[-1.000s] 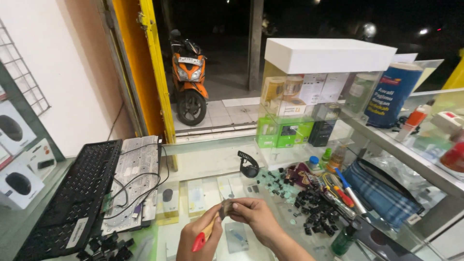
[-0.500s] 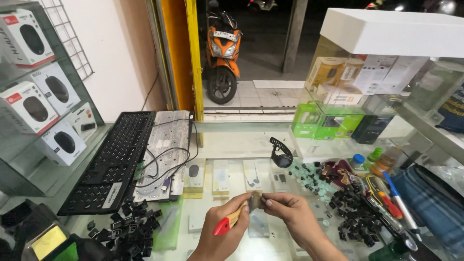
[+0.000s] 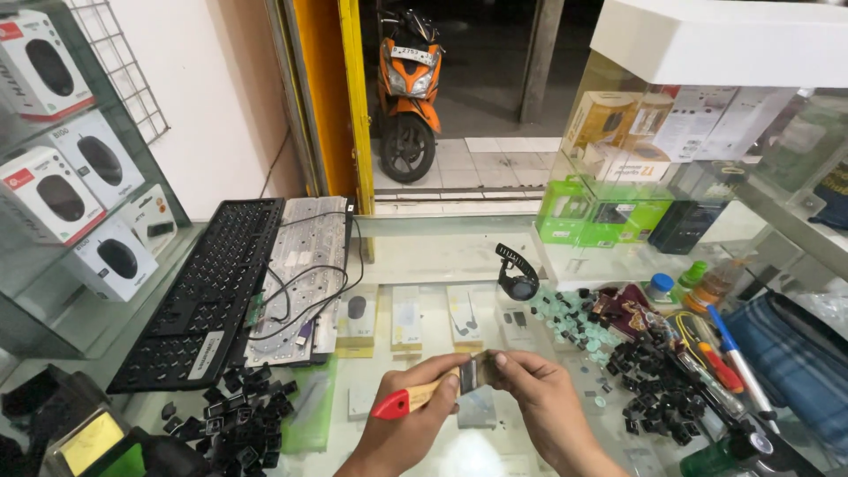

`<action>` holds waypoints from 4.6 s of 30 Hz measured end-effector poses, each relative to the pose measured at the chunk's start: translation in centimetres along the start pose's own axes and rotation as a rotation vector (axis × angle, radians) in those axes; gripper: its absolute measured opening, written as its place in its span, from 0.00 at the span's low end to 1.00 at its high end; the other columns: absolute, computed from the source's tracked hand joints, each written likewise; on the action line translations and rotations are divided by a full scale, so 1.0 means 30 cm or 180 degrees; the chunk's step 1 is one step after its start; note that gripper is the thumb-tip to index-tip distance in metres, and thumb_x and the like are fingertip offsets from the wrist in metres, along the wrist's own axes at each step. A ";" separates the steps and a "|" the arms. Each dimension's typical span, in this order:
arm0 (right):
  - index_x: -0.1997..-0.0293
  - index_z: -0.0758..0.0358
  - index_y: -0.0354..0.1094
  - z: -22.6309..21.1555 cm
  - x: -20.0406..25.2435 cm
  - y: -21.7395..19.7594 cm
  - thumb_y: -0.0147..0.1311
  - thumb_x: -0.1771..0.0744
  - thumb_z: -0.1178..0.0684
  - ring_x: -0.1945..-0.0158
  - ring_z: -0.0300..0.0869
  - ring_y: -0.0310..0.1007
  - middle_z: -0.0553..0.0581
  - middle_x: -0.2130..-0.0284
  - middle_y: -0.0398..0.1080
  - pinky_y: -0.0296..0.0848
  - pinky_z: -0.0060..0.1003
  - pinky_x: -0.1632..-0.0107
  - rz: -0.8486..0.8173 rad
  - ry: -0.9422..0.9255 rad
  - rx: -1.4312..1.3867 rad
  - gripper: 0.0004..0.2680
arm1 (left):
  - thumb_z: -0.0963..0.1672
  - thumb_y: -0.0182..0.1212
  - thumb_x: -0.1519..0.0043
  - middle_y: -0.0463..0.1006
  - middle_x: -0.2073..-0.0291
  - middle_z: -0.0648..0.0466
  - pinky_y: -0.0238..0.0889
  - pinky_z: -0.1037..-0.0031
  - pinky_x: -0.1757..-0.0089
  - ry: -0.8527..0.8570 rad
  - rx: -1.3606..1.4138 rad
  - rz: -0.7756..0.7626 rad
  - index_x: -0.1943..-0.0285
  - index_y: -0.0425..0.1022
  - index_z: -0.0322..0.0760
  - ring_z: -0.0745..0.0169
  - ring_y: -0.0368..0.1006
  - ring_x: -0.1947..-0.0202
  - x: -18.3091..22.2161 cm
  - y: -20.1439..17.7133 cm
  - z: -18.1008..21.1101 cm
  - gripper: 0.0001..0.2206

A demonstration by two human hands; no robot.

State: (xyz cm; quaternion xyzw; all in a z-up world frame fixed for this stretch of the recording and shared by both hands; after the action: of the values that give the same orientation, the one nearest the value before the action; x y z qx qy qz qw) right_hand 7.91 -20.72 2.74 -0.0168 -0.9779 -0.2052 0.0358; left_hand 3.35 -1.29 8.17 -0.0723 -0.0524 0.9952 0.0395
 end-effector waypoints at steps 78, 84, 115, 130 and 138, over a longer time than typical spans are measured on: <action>0.26 0.69 0.56 -0.099 0.061 0.060 0.58 0.37 0.68 0.50 0.47 0.79 0.68 0.55 0.80 0.75 0.43 0.40 -0.0694 -0.0553 0.0496 0.29 | 0.45 0.56 0.38 0.88 0.60 0.53 0.79 0.76 0.66 0.0312 0.0128 0.0518 0.49 0.86 0.38 0.65 0.81 0.67 0.028 -0.052 0.062 0.15; 0.23 0.69 0.51 -0.082 0.049 0.046 0.59 0.37 0.67 0.51 0.45 0.78 0.65 0.55 0.80 0.75 0.42 0.42 -0.0702 -0.0524 0.0499 0.31 | 0.46 0.56 0.37 0.88 0.57 0.51 0.83 0.76 0.64 0.0050 0.0236 0.0336 0.48 0.86 0.39 0.62 0.84 0.64 0.024 -0.042 0.045 0.15; 0.41 0.76 0.72 -0.041 0.030 -0.006 0.57 0.36 0.66 0.59 0.52 0.77 0.72 0.60 0.77 0.77 0.41 0.50 0.0013 -0.0043 -0.0431 0.16 | 0.43 0.55 0.34 0.85 0.73 0.54 0.72 0.81 0.70 0.1443 -0.0486 0.0659 0.42 0.80 0.36 0.71 0.77 0.78 0.087 -0.017 0.126 0.15; 0.64 0.72 0.71 0.013 -0.024 -0.070 0.59 0.33 0.62 0.65 0.41 0.74 0.61 0.69 0.75 0.72 0.27 0.56 -0.0113 -0.0268 -0.0206 0.03 | 0.47 0.51 0.32 0.84 0.68 0.56 0.66 0.78 0.72 0.1485 -0.0449 0.0377 0.43 0.80 0.40 0.71 0.72 0.78 0.081 -0.038 0.134 0.15; 0.59 0.62 0.72 -0.101 0.083 -0.037 0.56 0.32 0.62 0.53 0.42 0.77 0.57 0.58 0.74 0.73 0.32 0.41 -0.0779 -0.1397 0.2053 0.02 | 0.48 0.51 0.27 0.82 0.40 0.62 0.80 0.73 0.54 0.2058 -0.1042 0.0484 0.31 0.72 0.53 0.64 0.85 0.51 0.113 0.040 0.022 0.15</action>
State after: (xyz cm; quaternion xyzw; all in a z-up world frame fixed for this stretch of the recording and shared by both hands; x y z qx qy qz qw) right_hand 5.57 -22.92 5.24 0.0684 -0.9713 0.1176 -0.1949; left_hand -0.18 -2.24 8.22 -0.3921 -0.1902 0.8995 -0.0321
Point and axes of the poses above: each hand's wrist, its own x-axis away from the middle knuckle, its own y-axis out of the palm, z = x × y, the point moved 6 cm from there along -x, towards the middle knuckle
